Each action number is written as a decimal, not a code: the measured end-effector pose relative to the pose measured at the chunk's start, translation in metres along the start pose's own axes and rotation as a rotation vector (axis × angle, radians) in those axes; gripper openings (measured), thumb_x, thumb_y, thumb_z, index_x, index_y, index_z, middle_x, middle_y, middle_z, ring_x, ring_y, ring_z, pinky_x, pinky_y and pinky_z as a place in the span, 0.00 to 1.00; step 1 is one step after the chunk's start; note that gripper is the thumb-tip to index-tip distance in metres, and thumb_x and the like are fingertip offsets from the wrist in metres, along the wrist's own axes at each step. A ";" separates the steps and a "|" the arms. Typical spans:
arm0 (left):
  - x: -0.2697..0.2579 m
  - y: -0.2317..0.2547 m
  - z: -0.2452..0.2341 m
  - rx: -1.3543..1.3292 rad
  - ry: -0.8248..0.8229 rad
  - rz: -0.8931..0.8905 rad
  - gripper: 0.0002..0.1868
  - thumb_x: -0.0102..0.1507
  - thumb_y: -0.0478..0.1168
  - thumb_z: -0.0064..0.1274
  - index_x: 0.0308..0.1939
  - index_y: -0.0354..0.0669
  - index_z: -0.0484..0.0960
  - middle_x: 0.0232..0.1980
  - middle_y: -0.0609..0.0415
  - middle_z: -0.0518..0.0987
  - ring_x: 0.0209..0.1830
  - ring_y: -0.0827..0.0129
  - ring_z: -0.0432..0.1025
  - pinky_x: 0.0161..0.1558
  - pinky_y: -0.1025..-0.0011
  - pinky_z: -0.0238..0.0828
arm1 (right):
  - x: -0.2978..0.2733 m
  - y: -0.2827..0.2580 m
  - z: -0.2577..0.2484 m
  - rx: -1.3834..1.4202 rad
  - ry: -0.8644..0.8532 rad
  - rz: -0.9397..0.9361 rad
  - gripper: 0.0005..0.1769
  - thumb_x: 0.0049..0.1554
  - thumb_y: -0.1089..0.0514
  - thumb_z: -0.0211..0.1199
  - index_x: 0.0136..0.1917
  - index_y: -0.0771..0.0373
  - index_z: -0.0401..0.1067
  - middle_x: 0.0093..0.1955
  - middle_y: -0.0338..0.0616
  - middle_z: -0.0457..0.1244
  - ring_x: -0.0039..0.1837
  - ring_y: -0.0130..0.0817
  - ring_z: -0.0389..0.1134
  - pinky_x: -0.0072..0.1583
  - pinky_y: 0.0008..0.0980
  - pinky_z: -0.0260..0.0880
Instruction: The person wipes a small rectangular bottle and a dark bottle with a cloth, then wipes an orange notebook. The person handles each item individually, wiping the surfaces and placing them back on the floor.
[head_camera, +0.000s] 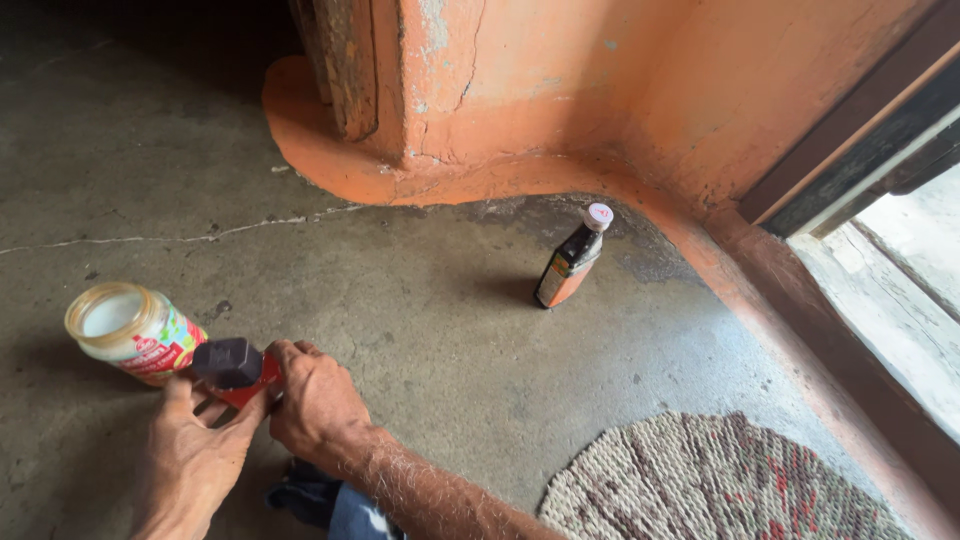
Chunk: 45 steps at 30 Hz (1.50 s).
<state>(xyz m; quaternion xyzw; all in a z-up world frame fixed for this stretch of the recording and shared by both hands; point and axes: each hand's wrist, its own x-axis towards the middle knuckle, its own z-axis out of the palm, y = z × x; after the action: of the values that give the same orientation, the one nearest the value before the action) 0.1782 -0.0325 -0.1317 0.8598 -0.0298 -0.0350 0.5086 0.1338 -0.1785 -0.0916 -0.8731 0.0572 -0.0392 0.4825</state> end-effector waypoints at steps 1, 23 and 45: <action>0.004 -0.001 0.003 -0.044 0.003 0.001 0.39 0.54 0.44 0.67 0.66 0.36 0.69 0.62 0.44 0.79 0.60 0.62 0.75 0.55 0.63 0.74 | 0.005 -0.002 -0.001 0.011 0.019 0.011 0.29 0.48 0.69 0.62 0.64 0.68 0.68 0.63 0.62 0.64 0.62 0.61 0.69 0.61 0.48 0.73; 0.058 -0.024 0.015 -0.075 0.066 -0.152 0.32 0.68 0.55 0.48 0.72 0.43 0.71 0.67 0.42 0.77 0.68 0.59 0.70 0.66 0.61 0.64 | 0.062 -0.030 0.022 0.111 0.093 0.117 0.28 0.54 0.65 0.62 0.66 0.76 0.62 0.64 0.68 0.59 0.61 0.63 0.69 0.58 0.45 0.76; 0.040 -0.029 0.025 -0.501 -0.056 -0.268 0.33 0.68 0.48 0.48 0.74 0.38 0.64 0.73 0.42 0.71 0.71 0.58 0.68 0.63 0.60 0.70 | 0.061 -0.012 0.008 -0.033 -0.091 0.242 0.44 0.56 0.62 0.66 0.80 0.68 0.48 0.74 0.69 0.49 0.65 0.63 0.65 0.61 0.45 0.76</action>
<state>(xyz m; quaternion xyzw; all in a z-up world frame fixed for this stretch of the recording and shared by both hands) 0.2157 -0.0443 -0.1701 0.7024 0.0797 -0.1317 0.6950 0.1957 -0.1734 -0.0851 -0.8687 0.1407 0.0597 0.4713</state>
